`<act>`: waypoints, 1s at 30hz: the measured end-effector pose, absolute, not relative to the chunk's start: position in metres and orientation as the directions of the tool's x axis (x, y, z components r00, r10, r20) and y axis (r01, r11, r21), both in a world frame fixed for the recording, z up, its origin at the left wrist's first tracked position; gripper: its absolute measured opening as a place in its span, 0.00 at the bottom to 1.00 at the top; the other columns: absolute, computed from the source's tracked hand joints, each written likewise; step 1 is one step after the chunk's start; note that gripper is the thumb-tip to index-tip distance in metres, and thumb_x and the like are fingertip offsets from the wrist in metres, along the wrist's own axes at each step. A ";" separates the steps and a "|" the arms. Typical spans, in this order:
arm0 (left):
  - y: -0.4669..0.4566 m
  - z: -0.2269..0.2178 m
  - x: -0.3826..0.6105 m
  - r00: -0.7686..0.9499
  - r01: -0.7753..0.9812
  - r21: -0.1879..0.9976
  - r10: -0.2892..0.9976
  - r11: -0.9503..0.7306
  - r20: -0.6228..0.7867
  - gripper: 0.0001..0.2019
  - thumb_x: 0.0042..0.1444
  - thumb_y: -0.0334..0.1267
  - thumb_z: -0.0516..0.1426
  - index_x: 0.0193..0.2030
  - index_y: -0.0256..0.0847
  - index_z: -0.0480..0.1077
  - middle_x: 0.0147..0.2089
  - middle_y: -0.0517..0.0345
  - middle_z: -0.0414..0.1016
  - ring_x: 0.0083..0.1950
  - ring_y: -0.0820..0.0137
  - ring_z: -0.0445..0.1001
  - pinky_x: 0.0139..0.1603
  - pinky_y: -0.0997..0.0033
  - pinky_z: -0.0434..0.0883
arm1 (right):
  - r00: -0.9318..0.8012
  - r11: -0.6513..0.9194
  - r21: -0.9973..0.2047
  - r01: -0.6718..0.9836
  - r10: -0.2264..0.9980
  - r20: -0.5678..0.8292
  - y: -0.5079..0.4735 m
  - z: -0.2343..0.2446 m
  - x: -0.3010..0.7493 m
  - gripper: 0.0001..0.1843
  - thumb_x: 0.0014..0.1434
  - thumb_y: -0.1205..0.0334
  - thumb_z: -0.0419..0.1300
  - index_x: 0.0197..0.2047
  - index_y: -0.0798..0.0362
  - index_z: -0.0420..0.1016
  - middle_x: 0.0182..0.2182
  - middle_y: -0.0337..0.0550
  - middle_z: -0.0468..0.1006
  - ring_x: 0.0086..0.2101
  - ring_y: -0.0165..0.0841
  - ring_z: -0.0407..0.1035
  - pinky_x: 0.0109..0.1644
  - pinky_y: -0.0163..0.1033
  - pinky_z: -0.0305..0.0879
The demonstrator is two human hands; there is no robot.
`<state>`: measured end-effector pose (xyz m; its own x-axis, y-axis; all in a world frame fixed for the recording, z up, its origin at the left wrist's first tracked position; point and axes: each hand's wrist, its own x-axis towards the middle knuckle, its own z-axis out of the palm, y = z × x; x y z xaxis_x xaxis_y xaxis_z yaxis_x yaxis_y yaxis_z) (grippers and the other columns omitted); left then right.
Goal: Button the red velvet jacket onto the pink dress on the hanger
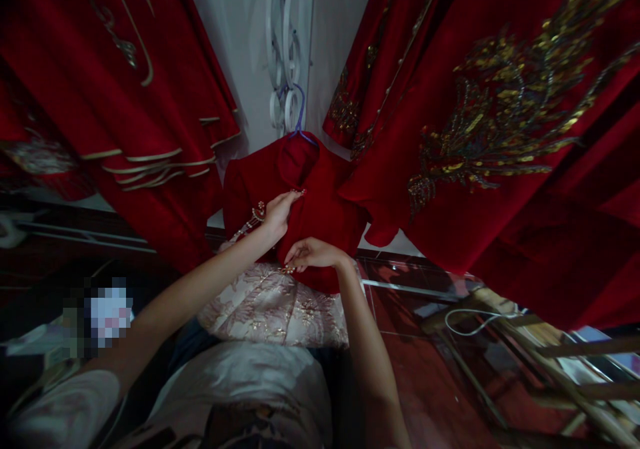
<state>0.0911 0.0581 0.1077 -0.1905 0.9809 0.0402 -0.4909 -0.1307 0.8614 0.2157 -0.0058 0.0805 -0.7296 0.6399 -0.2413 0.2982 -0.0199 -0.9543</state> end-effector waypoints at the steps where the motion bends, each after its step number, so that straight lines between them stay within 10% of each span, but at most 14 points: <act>1: 0.059 0.107 0.089 -0.177 -0.433 0.886 0.980 -0.164 0.094 0.08 0.43 0.35 0.64 0.32 0.37 0.73 0.35 0.57 0.80 0.39 0.71 0.77 0.49 0.68 0.71 | -0.728 -0.021 -0.953 0.301 0.640 -0.245 -0.006 0.081 0.216 0.14 0.49 0.59 0.66 0.38 0.57 0.75 0.31 0.39 0.78 0.27 0.23 0.70 0.35 0.32 0.68; 7: 0.072 0.110 0.062 0.062 0.136 0.844 0.855 -0.519 0.516 0.06 0.53 0.37 0.60 0.37 0.39 0.74 0.36 0.55 0.80 0.35 0.71 0.78 0.40 0.71 0.73 | -0.742 -0.014 -0.952 0.306 0.623 -0.247 -0.007 0.084 0.215 0.15 0.48 0.57 0.67 0.38 0.57 0.76 0.32 0.40 0.78 0.27 0.23 0.70 0.34 0.32 0.67; 14: 0.068 0.142 0.043 0.546 0.664 0.163 0.622 -0.730 0.561 0.11 0.63 0.35 0.51 0.45 0.38 0.74 0.42 0.50 0.78 0.42 0.67 0.75 0.44 0.67 0.71 | -0.738 -0.002 -0.952 0.306 0.631 -0.238 -0.005 0.080 0.217 0.14 0.50 0.58 0.65 0.39 0.57 0.76 0.32 0.40 0.78 0.27 0.23 0.70 0.35 0.31 0.68; 20: 0.068 0.163 0.035 0.713 0.661 -0.225 0.506 -0.716 0.486 0.10 0.61 0.36 0.52 0.40 0.34 0.73 0.43 0.44 0.72 0.48 0.60 0.68 0.42 0.64 0.70 | -0.739 0.014 -0.951 0.309 0.633 -0.231 -0.005 0.079 0.218 0.14 0.51 0.57 0.65 0.39 0.57 0.76 0.32 0.40 0.78 0.28 0.23 0.70 0.34 0.31 0.67; 30: 0.083 0.167 0.027 0.770 0.469 -0.139 0.327 -0.872 0.548 0.06 0.58 0.36 0.55 0.38 0.38 0.72 0.34 0.58 0.74 0.42 0.69 0.72 0.68 0.51 0.53 | -0.750 0.010 -0.954 0.301 0.620 -0.230 -0.005 0.078 0.219 0.14 0.51 0.58 0.65 0.39 0.57 0.76 0.32 0.40 0.78 0.28 0.23 0.70 0.35 0.31 0.67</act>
<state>0.0270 0.0826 0.1668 0.7702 0.3267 0.5479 0.4689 -0.8723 -0.1390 0.2186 -0.0046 0.0777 -0.7498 0.6204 -0.2300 0.3010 0.0103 -0.9536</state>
